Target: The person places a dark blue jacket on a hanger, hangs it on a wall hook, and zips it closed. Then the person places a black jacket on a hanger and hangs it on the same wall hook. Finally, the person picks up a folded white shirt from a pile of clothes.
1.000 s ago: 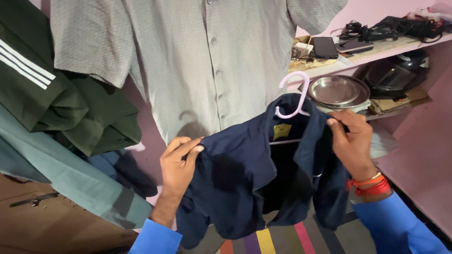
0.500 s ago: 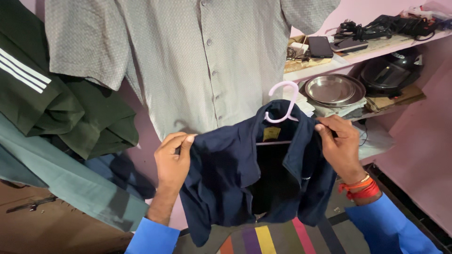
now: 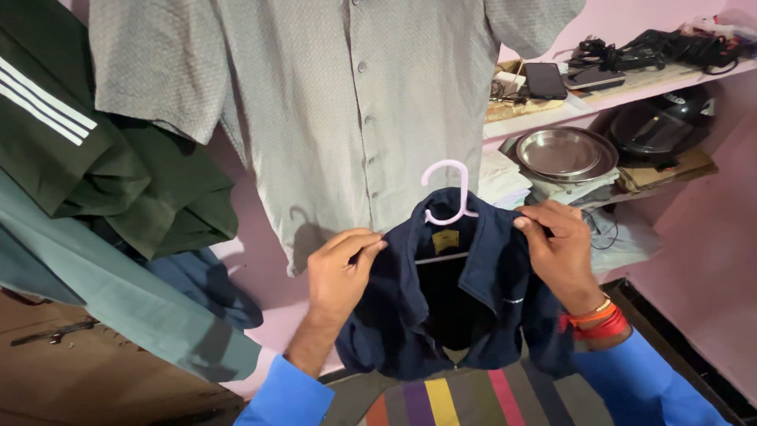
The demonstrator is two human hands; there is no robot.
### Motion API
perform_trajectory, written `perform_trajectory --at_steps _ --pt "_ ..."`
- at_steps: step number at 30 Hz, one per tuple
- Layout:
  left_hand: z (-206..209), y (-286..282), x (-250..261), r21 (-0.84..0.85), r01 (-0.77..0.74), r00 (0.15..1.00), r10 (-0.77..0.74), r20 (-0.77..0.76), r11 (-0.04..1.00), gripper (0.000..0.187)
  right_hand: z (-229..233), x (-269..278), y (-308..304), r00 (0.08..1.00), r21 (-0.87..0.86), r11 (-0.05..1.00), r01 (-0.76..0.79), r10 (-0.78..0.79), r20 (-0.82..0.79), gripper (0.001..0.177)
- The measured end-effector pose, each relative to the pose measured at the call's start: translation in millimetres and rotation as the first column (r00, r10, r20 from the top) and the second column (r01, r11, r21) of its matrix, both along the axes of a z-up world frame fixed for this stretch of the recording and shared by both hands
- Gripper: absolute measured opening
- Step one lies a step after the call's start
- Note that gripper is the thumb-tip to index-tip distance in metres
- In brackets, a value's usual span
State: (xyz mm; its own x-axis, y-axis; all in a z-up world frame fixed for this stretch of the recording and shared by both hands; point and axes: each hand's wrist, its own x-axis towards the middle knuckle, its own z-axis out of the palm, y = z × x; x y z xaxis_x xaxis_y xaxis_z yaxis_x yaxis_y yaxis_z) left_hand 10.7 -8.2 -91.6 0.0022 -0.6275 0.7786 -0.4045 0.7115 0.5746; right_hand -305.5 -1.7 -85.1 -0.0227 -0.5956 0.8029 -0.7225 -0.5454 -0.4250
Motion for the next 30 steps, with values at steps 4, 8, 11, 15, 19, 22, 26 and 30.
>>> perform_trajectory --at_steps 4,8,11,15,19,22,26,30 --pt "6 -2 -8 0.029 0.014 0.999 -0.013 -0.043 0.999 0.010 -4 -1 1 1.000 0.029 1.000 -0.002 0.001 0.028 0.010" --pt "19 -5 -14 0.037 0.060 0.998 -0.059 -0.021 0.998 0.010 -6 -1 5 1.000 0.028 1.000 -0.005 0.004 0.025 0.012" --pt "27 -5 -20 0.176 0.075 0.996 -0.081 0.031 0.982 0.007 -9 1 6 1.000 0.028 1.000 -0.007 0.006 0.024 0.014" --pt "32 -5 -26 0.311 0.030 0.989 -0.074 0.129 0.950 0.008 -15 2 5 0.999 0.088 0.996 -0.014 0.010 0.041 0.012" --pt "29 -8 -29 0.392 0.099 0.987 -0.141 0.081 0.915 0.010 -18 6 5 0.999 0.049 0.999 -0.013 0.011 0.046 0.013" --pt "29 -10 -23 0.370 0.213 0.970 -0.242 0.033 0.904 0.016 -13 11 8 1.000 0.033 0.999 -0.020 0.020 0.013 0.014" --pt "33 -6 -10 0.409 0.078 0.982 -0.140 0.125 0.909 0.020 -1 12 14 0.992 0.057 0.991 -0.121 0.122 -0.016 0.019" --pt "31 -7 7 0.300 0.070 0.995 -0.088 0.047 0.951 0.020 0 -9 10 0.988 0.121 0.982 -0.147 0.139 0.073 0.035"
